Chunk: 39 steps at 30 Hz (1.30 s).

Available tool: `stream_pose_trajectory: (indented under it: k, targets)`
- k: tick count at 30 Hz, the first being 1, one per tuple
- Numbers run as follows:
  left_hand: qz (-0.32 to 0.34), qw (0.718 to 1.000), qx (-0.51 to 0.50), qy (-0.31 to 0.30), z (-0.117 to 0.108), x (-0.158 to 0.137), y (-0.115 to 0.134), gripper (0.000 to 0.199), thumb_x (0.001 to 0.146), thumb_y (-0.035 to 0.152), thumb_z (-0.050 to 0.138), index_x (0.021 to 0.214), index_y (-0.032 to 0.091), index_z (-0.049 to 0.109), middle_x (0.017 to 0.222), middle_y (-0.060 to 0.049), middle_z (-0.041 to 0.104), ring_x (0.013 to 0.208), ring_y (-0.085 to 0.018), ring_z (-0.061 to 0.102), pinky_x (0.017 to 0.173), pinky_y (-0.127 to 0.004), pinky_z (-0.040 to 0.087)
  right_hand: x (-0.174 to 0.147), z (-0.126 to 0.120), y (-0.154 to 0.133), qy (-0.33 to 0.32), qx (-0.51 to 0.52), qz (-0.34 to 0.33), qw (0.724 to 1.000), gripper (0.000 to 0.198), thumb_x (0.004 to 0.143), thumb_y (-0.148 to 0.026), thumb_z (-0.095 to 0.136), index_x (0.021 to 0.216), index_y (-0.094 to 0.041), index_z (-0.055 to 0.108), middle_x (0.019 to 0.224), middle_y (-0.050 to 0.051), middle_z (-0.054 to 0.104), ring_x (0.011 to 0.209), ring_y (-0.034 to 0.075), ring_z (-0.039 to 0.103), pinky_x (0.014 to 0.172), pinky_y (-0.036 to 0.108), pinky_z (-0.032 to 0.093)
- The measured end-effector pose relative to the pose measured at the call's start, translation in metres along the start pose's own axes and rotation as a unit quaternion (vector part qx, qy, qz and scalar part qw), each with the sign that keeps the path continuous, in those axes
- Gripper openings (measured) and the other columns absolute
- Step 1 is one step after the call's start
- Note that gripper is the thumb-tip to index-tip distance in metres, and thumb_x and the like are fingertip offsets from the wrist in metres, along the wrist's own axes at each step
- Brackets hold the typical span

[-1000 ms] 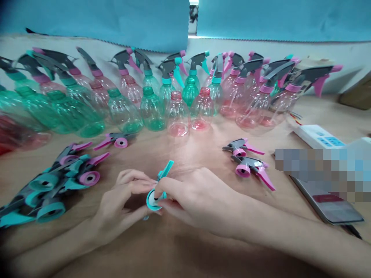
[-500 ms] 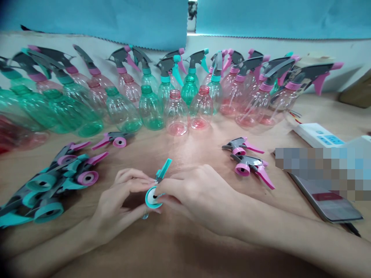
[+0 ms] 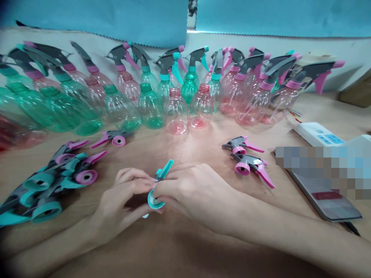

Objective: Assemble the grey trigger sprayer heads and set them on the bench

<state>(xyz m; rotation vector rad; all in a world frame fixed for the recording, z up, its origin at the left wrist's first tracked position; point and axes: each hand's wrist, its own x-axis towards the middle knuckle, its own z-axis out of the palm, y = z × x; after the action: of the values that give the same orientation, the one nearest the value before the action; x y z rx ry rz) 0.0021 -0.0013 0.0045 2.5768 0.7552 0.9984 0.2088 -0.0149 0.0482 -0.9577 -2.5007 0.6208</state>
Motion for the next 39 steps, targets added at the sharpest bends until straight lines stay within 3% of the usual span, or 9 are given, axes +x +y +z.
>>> stream_pose_trajectory:
  k: [8, 15, 22, 30, 35, 39]
  targets:
    - [-0.027, 0.999, -0.011, 0.015, 0.000, -0.001, -0.001, 0.021, 0.081, 0.028, 0.066, 0.097, 0.022, 0.055, 0.085, 0.000, 0.068, 0.083, -0.018, 0.059, 0.077, -0.035, 0.041, -0.003, 0.001, -0.005, 0.025, -0.067, 0.036, 0.997, 0.013, 0.089, -0.026, 0.052, 0.090, -0.019, 0.064, 0.081, 0.000, 0.067, 0.070, 0.011, 0.059, 0.056, 0.023, 0.034]
    - [-0.022, 0.999, -0.007, 0.026, 0.001, -0.002, -0.002, 0.022, 0.078, 0.025, 0.069, 0.097, 0.020, 0.058, 0.085, -0.001, 0.068, 0.084, -0.018, 0.058, 0.078, -0.034, 0.039, -0.006, 0.003, -0.012, 0.060, -0.132, 0.017, 0.989, 0.019, 0.086, -0.019, 0.052, 0.069, -0.015, 0.059, 0.056, -0.002, 0.056, 0.049, 0.010, 0.046, 0.046, 0.026, 0.025]
    - [-0.039, 0.998, -0.036, -0.025, -0.003, 0.001, -0.005, 0.030, 0.079, 0.029, 0.067, 0.108, 0.023, 0.060, 0.091, -0.002, 0.069, 0.091, -0.020, 0.056, 0.083, -0.036, 0.040, -0.001, -0.001, -0.005, 0.037, -0.097, -0.067, 0.992, 0.018, 0.089, -0.012, 0.046, 0.089, -0.010, 0.064, 0.075, 0.005, 0.066, 0.065, 0.013, 0.057, 0.055, 0.024, 0.039]
    - [-0.034, 0.994, -0.065, -0.080, -0.004, 0.006, -0.005, 0.031, 0.083, 0.026, 0.063, 0.113, 0.024, 0.060, 0.094, -0.003, 0.069, 0.093, -0.021, 0.054, 0.083, -0.036, 0.043, 0.000, -0.002, 0.004, -0.002, -0.131, -0.137, 0.982, 0.033, 0.093, -0.009, 0.033, 0.083, -0.011, 0.065, 0.074, 0.007, 0.066, 0.072, 0.017, 0.058, 0.065, 0.030, 0.046]
    - [-0.049, 0.993, -0.078, -0.068, -0.003, 0.006, -0.006, 0.031, 0.084, 0.029, 0.061, 0.115, 0.025, 0.060, 0.092, -0.004, 0.069, 0.092, -0.021, 0.054, 0.083, -0.039, 0.043, -0.002, -0.010, 0.009, -0.039, -0.151, -0.136, 0.978, 0.022, 0.092, -0.010, 0.041, 0.095, -0.010, 0.062, 0.084, 0.007, 0.067, 0.080, 0.018, 0.060, 0.071, 0.030, 0.048]
    - [-0.046, 0.993, -0.079, -0.072, -0.002, 0.004, -0.007, 0.034, 0.083, 0.029, 0.063, 0.116, 0.026, 0.059, 0.092, -0.003, 0.069, 0.093, -0.022, 0.053, 0.083, -0.039, 0.044, -0.003, -0.013, 0.010, -0.040, -0.172, -0.139, 0.974, 0.017, 0.090, -0.011, 0.044, 0.090, -0.013, 0.061, 0.077, 0.004, 0.065, 0.071, 0.015, 0.059, 0.066, 0.029, 0.046]
